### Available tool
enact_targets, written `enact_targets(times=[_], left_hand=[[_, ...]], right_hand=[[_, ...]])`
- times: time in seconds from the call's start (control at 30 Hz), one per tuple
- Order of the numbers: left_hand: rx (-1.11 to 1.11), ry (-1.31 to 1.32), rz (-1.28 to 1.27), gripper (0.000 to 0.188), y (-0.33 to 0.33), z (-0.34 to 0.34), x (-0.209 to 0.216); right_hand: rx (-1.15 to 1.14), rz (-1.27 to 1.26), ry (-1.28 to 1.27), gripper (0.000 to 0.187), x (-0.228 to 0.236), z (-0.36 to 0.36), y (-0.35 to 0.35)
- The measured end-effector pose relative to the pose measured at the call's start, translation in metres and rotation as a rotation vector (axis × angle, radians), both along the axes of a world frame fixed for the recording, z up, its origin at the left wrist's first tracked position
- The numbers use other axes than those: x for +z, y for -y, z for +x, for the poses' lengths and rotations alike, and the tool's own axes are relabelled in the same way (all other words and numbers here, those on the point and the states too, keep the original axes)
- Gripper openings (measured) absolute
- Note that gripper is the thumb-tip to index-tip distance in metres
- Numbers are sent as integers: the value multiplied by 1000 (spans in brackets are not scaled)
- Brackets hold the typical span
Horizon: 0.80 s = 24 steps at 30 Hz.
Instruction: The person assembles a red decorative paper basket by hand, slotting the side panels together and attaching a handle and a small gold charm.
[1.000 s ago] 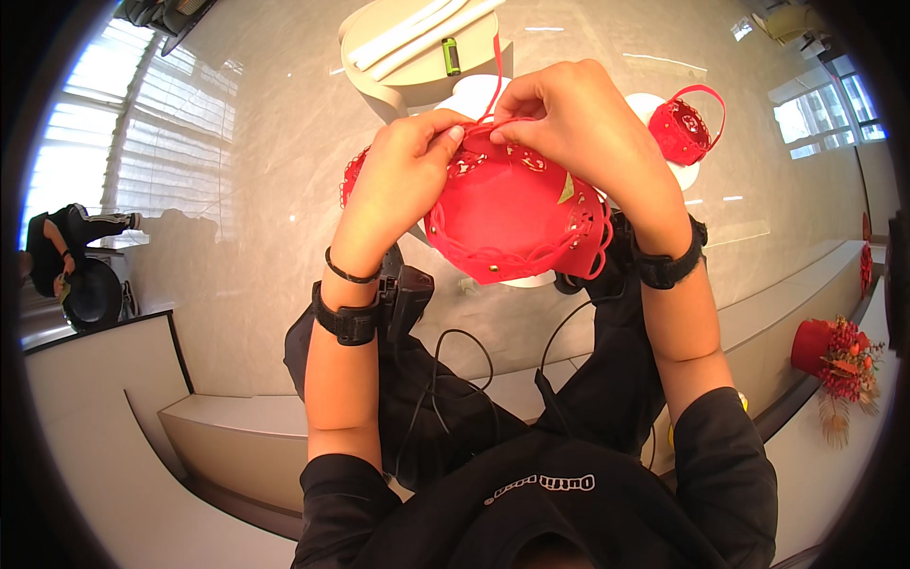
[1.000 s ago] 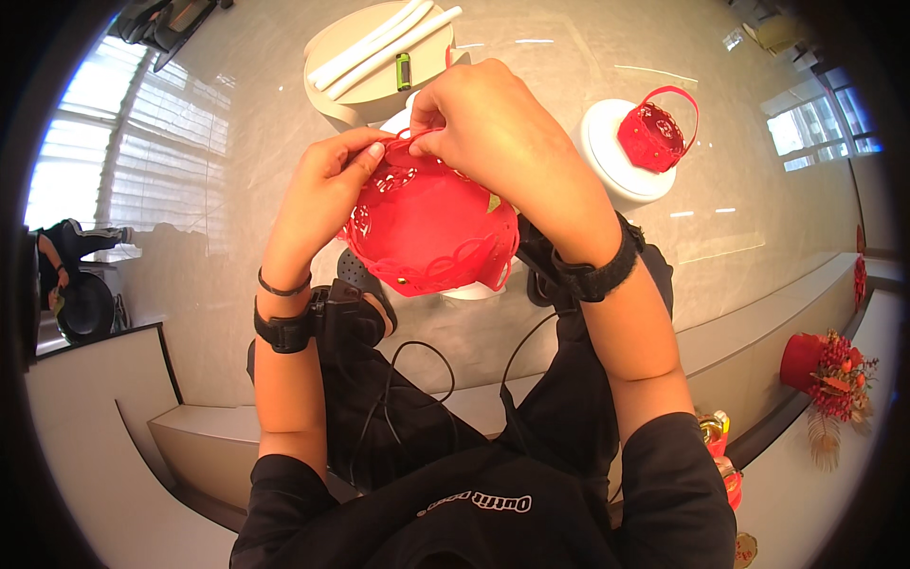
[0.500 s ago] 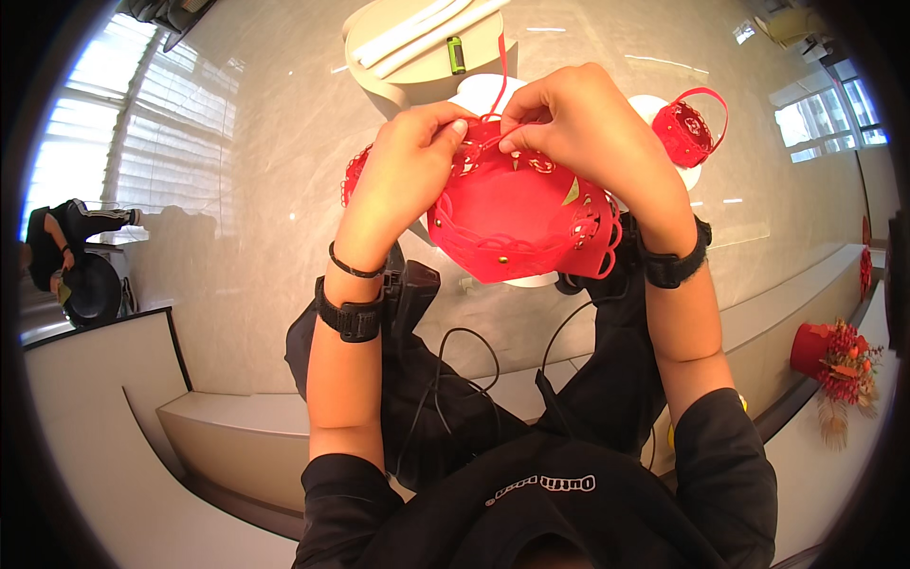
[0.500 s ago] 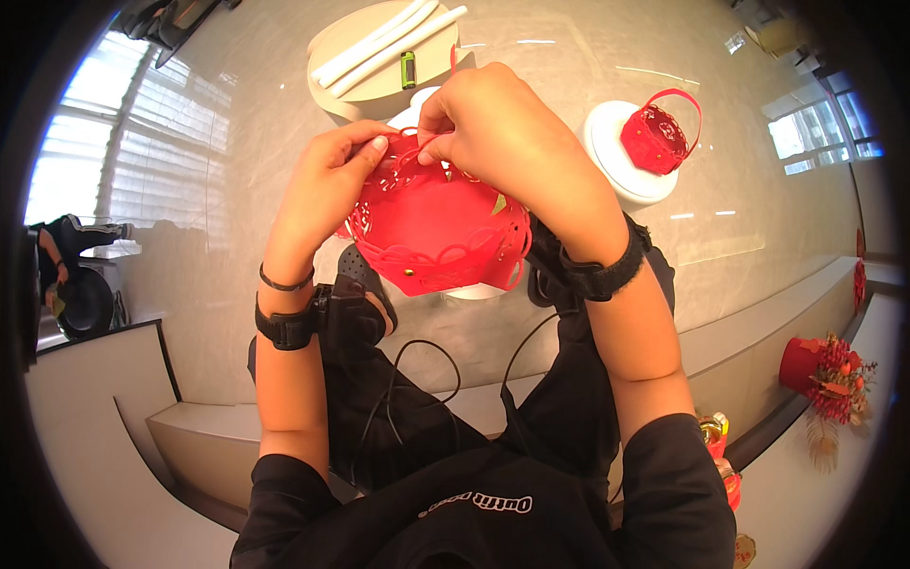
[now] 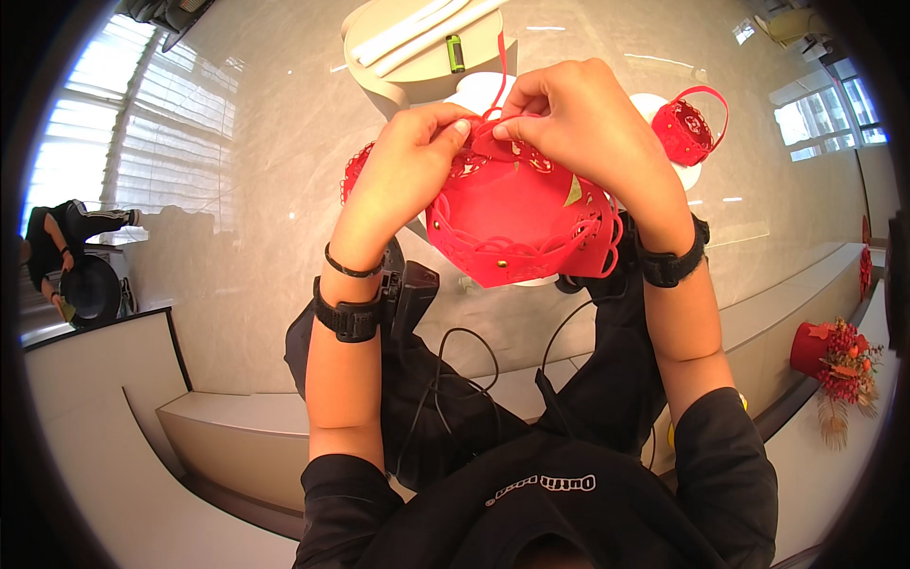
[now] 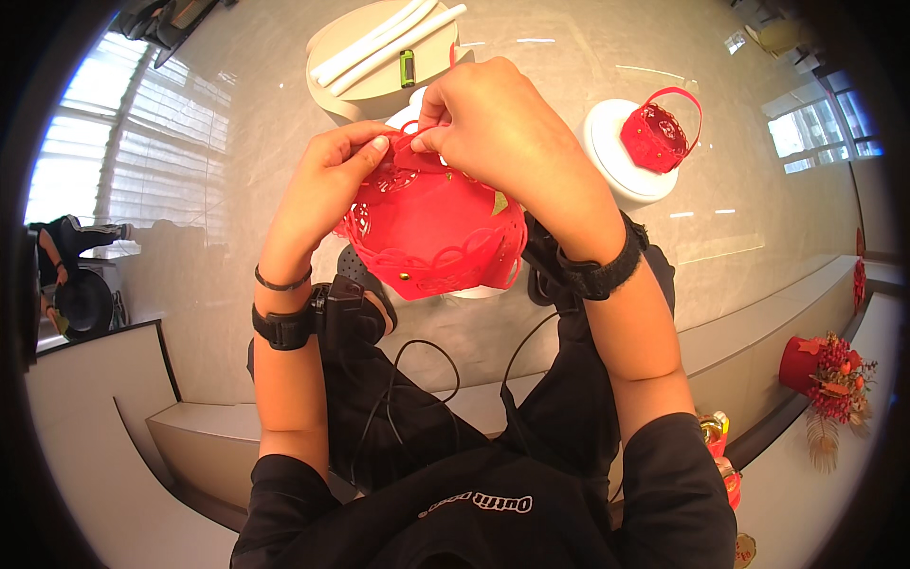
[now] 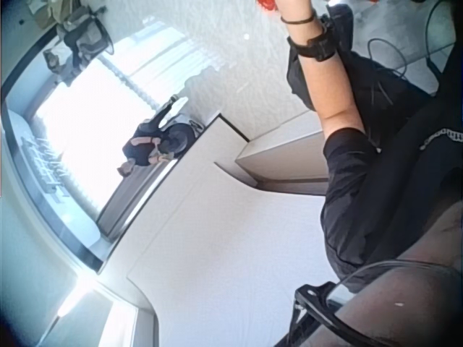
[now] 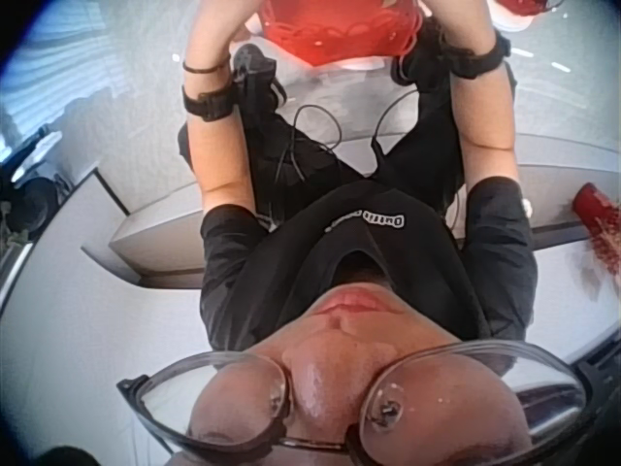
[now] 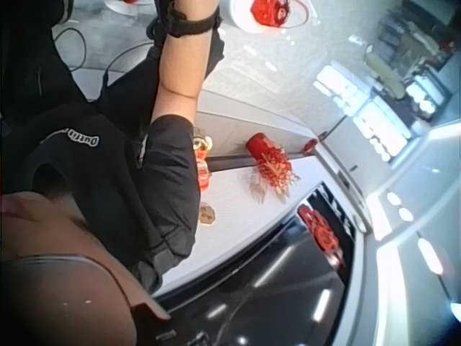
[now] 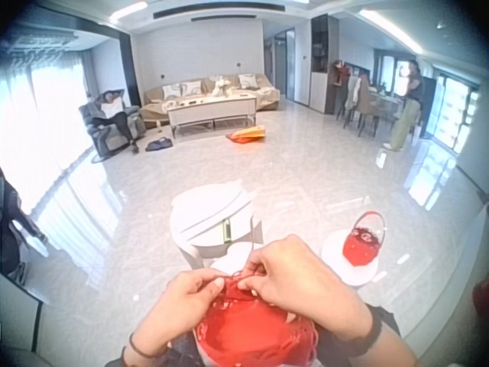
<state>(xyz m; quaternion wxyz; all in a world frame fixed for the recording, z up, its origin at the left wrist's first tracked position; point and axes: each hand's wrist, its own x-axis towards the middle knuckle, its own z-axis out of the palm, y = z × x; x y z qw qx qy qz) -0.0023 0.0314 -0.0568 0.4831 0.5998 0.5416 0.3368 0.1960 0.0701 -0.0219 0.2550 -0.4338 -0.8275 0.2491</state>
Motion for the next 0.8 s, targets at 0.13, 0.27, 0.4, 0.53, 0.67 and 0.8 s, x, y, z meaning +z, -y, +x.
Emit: enact_targets(times=[0.13,0.27,0.4,0.53,0.67,0.8], left_hand=[[-15,3,-19,25,-1,-1,-1],[-47,-12,-17,25,-2,-1,-2],[-55,27,-13,26,-3,0,-4],[-60,149,-25,27,-2,0,-5],[-45,164,-34,27,-2,2,-5],[-62,156,-47,27,-4,0,-7]], right_hand=[[-18,-36,-6,15,1,-1,1],[-31,-42,4,16,-1,0,0],[-49,-79,7,17,-1,0,-2],[-51,-105,6,18,1,0,-3],[-46,-124,-5,17,0,0,-5],[-57,-152,0,15,2,-1,-5]])
